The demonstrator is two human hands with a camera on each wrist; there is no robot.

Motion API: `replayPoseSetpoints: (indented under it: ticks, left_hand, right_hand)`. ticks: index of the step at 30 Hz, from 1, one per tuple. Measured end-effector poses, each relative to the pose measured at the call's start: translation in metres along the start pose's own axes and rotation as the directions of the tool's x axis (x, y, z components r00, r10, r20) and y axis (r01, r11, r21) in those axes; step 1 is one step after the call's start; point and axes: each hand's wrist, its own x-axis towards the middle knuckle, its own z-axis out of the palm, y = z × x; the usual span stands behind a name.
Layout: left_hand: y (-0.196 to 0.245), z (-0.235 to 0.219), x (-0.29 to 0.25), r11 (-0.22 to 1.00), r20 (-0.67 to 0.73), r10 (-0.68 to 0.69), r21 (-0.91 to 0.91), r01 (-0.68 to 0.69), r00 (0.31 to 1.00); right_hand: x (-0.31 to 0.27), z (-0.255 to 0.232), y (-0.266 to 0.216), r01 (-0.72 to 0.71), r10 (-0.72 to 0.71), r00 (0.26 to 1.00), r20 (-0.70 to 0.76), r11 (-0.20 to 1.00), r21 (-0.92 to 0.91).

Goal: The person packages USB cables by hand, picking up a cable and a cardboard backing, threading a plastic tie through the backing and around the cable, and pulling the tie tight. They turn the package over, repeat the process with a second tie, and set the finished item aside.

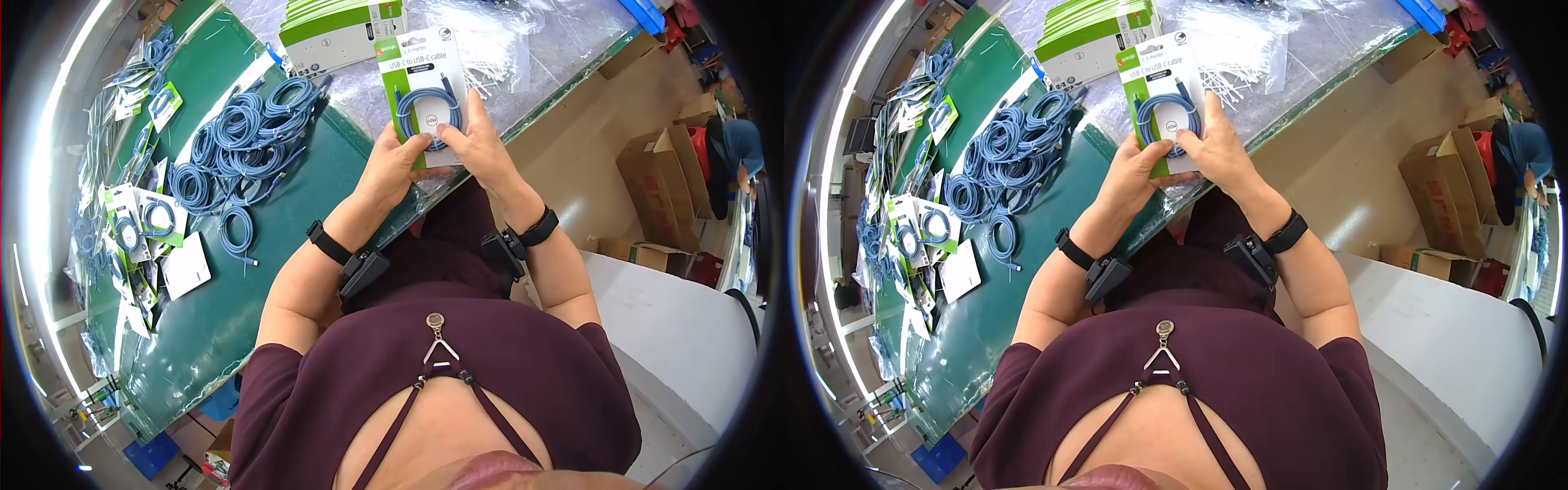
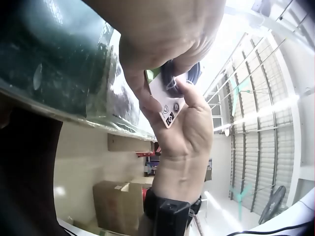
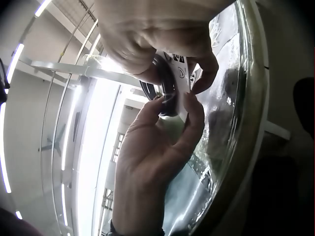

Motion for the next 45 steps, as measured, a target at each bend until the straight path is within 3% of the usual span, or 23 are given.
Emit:
replayPoseSetpoints:
  ticks: [4,7,11,13,16,18,19,20,23,24,27,31,33,36,37,40,41,44,45]
  left_hand:
    - [0.0,0.004,0.002,0.997,-0.054,0.053,0.06,-0.049,0.997]
    - [0.005,0.005,-0.001,0.998,-0.025,0.057,0.041,-0.056,0.998]
    - [0.009,-0.005,-0.002,1.0,0.052,0.01,-0.012,-0.009,0.999]
    - [0.012,-0.011,0.002,0.999,0.097,-0.02,-0.025,0.023,0.995]
    - [0.019,-0.022,0.006,0.977,-0.069,0.178,0.131,-0.168,0.982]
    - [0.023,-0.039,0.013,0.978,-0.073,0.187,0.108,-0.179,0.98]
    - [0.024,-0.046,0.015,0.978,-0.087,0.199,0.078,-0.193,0.976]
    - [0.025,-0.049,0.017,0.977,-0.102,0.212,0.046,-0.208,0.972]
    - [0.022,-0.04,0.02,0.977,-0.125,0.211,0.032,-0.209,0.969]
    - [0.021,-0.038,0.02,0.978,-0.137,0.211,0.028,-0.209,0.968]
    - [0.021,-0.039,0.018,0.976,-0.128,0.215,0.009,-0.215,0.968]
    - [0.023,-0.048,0.019,0.978,-0.113,0.204,-0.029,-0.208,0.972]
    - [0.023,-0.052,0.019,0.977,-0.11,0.203,-0.045,-0.208,0.973]
    - [0.026,-0.056,0.02,0.925,-0.136,0.14,-0.334,-0.179,0.981]
    - [0.028,-0.057,0.019,0.923,-0.158,0.155,-0.329,-0.2,0.975]
    - [0.037,-0.051,0.014,0.564,0.136,0.093,-0.823,0.06,0.986]
    - [0.039,-0.046,0.011,0.57,0.118,0.098,-0.821,0.042,0.988]
    - [0.046,-0.027,0.003,0.173,0.405,0.169,-0.91,0.377,0.899]
    - [0.047,-0.023,0.001,0.185,0.398,0.163,-0.911,0.368,0.903]
  right_hand:
    - [0.0,0.0,0.005,0.087,-0.084,0.996,0.032,0.99,-0.111]
    - [0.002,0.006,0.007,0.114,-0.106,0.993,-0.049,0.969,0.221]
    - [0.006,0.005,0.01,0.185,-0.183,0.983,-0.03,0.973,0.135]
    - [0.006,0.01,0.002,0.208,-0.202,0.978,-0.055,0.961,0.18]
    - [0.009,0.006,-0.001,0.243,-0.233,0.97,-0.071,0.927,0.287]
    - [0.023,-0.029,0.011,0.133,-0.147,0.972,-0.183,0.987,-0.091]
    - [0.029,-0.041,0.015,0.049,-0.118,0.963,-0.242,0.961,-0.273]
    - [0.035,-0.047,0.018,0.05,-0.119,0.963,-0.242,0.96,-0.275]
    - [0.048,-0.053,0.024,0.307,-0.388,0.922,0.003,0.724,-0.618]
    - [0.051,-0.051,0.025,0.309,-0.389,0.921,0.006,0.725,-0.616]
    - [0.061,-0.038,0.026,0.386,-0.493,0.864,0.101,0.522,-0.761]
    - [0.075,-0.026,0.036,0.383,-0.486,0.862,0.14,0.448,-0.808]
    - [0.076,-0.026,0.035,0.409,-0.502,0.852,0.153,0.452,-0.793]
    - [0.076,-0.031,0.026,0.478,-0.542,0.819,0.19,0.46,-0.748]
    - [0.069,-0.034,0.016,0.496,-0.542,0.822,0.174,0.532,-0.687]
    - [0.05,-0.029,-0.012,0.549,-0.564,0.815,0.134,0.676,-0.492]
    - [0.044,-0.027,-0.021,0.565,-0.578,0.811,0.092,0.73,-0.385]
    - [0.027,-0.018,-0.051,0.569,-0.569,0.817,0.097,0.765,-0.301]
    - [0.025,-0.016,-0.057,0.564,-0.561,0.822,0.095,0.781,-0.27]
